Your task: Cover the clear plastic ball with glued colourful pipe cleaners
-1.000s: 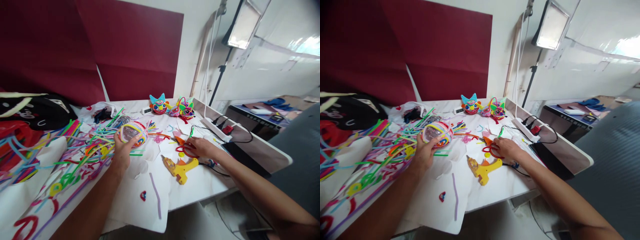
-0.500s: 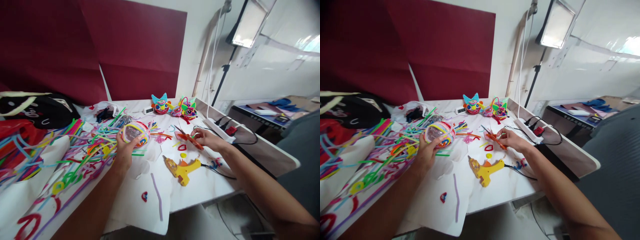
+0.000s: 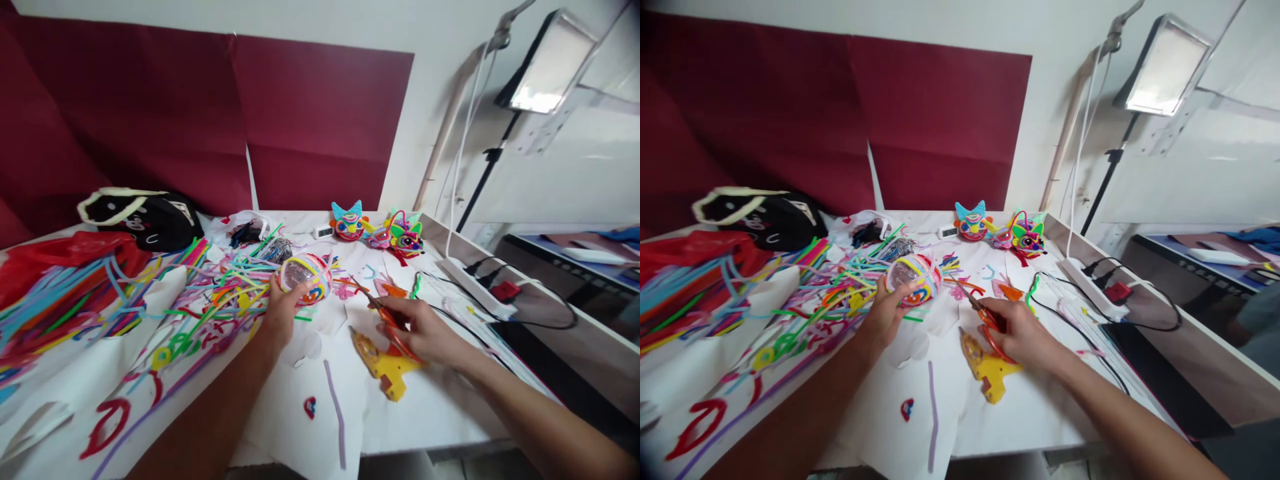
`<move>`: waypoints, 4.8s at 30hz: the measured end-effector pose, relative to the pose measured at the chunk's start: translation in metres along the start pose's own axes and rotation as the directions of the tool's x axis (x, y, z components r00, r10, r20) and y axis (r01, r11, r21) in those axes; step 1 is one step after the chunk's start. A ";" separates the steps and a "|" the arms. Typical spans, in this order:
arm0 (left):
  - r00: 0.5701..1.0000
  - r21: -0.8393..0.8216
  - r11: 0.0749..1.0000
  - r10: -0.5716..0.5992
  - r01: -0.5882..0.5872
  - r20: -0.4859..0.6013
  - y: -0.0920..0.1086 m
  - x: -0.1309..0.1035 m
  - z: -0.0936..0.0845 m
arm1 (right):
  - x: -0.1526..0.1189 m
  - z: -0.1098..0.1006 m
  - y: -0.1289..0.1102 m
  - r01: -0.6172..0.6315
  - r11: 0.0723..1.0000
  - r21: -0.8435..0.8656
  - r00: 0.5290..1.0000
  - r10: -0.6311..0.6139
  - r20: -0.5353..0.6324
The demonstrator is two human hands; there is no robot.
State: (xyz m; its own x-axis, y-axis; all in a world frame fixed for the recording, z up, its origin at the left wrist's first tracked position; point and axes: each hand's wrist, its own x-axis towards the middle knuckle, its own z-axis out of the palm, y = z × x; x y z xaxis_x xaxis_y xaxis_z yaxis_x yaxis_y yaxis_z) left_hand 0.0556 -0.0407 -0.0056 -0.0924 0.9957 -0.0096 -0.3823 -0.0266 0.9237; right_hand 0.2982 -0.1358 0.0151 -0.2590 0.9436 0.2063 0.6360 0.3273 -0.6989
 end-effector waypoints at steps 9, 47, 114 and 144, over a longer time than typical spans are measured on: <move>0.998 -0.019 0.999 -0.041 0.041 0.044 0.002 -0.004 0.000 | 0.019 0.020 -0.014 0.094 0.813 -0.575 0.981 -0.174 -0.087; 0.988 -0.045 0.992 -0.114 0.119 0.107 0.007 -0.011 0.001 | 0.044 0.038 -0.010 0.233 0.550 -0.802 0.848 -0.518 -0.109; 0.978 -0.148 0.976 -0.135 0.159 0.161 0.005 -0.009 0.004 | -0.036 -0.047 0.060 -0.225 0.701 -0.676 0.957 0.289 -0.018; 0.973 -0.039 0.993 -0.103 0.114 0.206 -0.005 -0.006 -0.002 | 0.053 0.049 -0.039 0.349 0.715 -0.606 0.842 -0.523 -0.132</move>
State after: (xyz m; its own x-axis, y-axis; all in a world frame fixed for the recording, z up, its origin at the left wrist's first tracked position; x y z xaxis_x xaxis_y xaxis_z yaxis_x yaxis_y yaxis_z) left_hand 0.0561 -0.0464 -0.0111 0.1388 0.9900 -0.0261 -0.4256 0.0834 0.9011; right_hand 0.2246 -0.1009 0.0197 -0.4547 0.6301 0.6294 0.8050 0.5931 -0.0123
